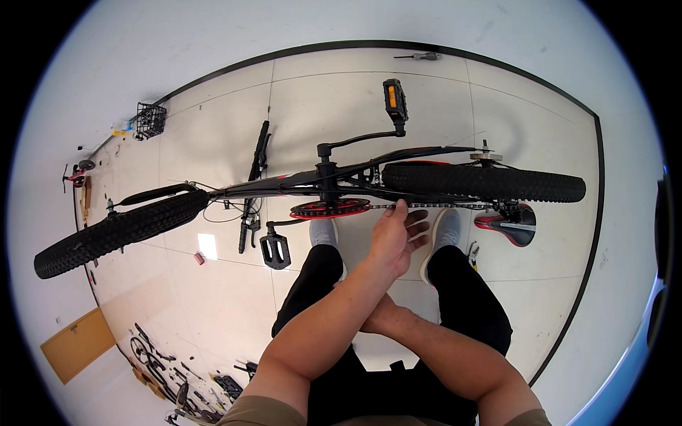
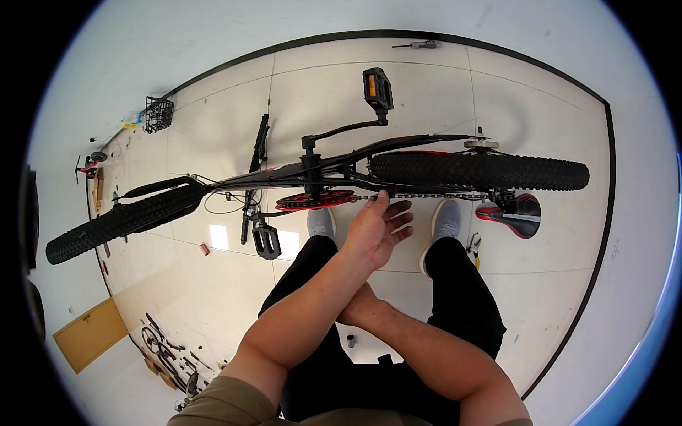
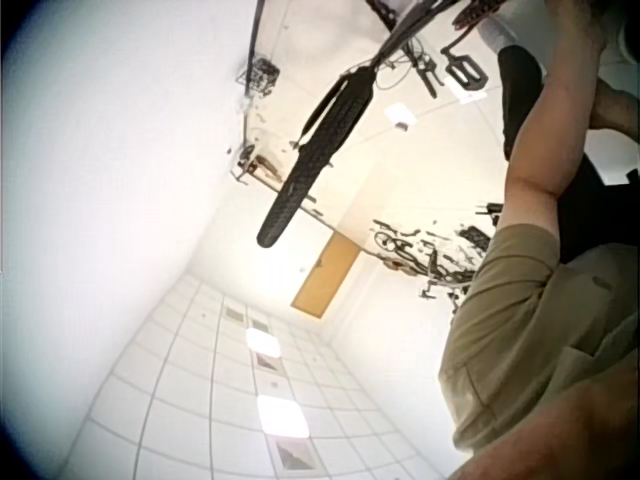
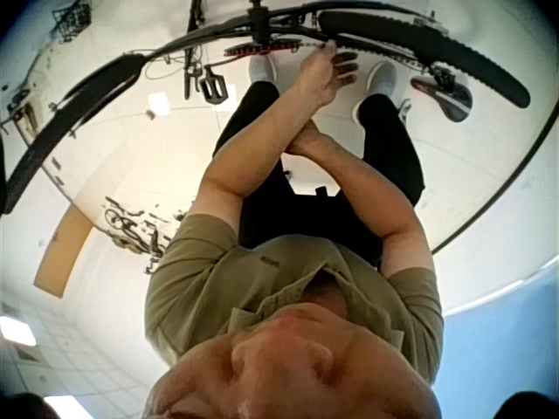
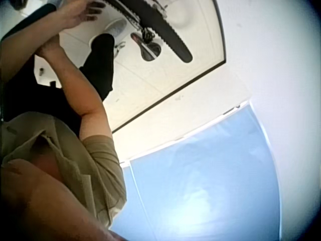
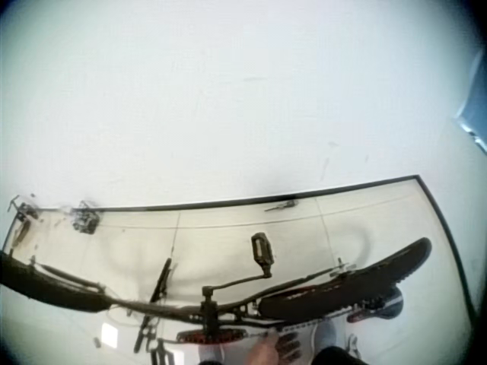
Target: The person works on a bicycle lying upside down, using a screwdriver to adjust the rear derailleur and chain. They rotate the rear wheel and pedal crank to test chain movement and alignment, then continue fine-tuning the derailleur with the tool.
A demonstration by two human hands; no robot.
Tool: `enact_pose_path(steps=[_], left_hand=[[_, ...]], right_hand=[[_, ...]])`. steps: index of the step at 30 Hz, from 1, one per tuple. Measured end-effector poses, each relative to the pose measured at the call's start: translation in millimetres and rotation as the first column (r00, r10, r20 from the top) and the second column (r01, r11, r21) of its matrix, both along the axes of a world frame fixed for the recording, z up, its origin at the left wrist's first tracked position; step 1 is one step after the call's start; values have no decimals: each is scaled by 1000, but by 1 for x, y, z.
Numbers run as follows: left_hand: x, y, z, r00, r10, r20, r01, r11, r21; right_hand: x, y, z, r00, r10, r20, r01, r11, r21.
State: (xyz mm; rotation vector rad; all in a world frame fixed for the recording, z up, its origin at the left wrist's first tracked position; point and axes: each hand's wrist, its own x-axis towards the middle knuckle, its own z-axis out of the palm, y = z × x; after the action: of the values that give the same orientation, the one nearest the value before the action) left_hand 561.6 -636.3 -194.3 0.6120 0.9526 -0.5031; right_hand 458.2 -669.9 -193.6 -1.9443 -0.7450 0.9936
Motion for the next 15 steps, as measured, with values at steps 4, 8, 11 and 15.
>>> enact_pose_path(steps=[4,8,11,15], left_hand=[[-1,0,-1,1000,20,-5,-20,1000,17],[0,1,2,998,50,-30,-49,998,39],[0,5,-1,999,36,-35,-36,999,19],[0,1,-2,999,10,-39,-10,1000,-2]], right_hand=[[-7,-2,-7,995,-68,73,61,994,87],[-13,-2,-15,996,-58,74,52,994,91],[-16,2,-18,996,-43,77,37,996,80],[-11,1,-9,1000,-16,14,16,1000,16]])
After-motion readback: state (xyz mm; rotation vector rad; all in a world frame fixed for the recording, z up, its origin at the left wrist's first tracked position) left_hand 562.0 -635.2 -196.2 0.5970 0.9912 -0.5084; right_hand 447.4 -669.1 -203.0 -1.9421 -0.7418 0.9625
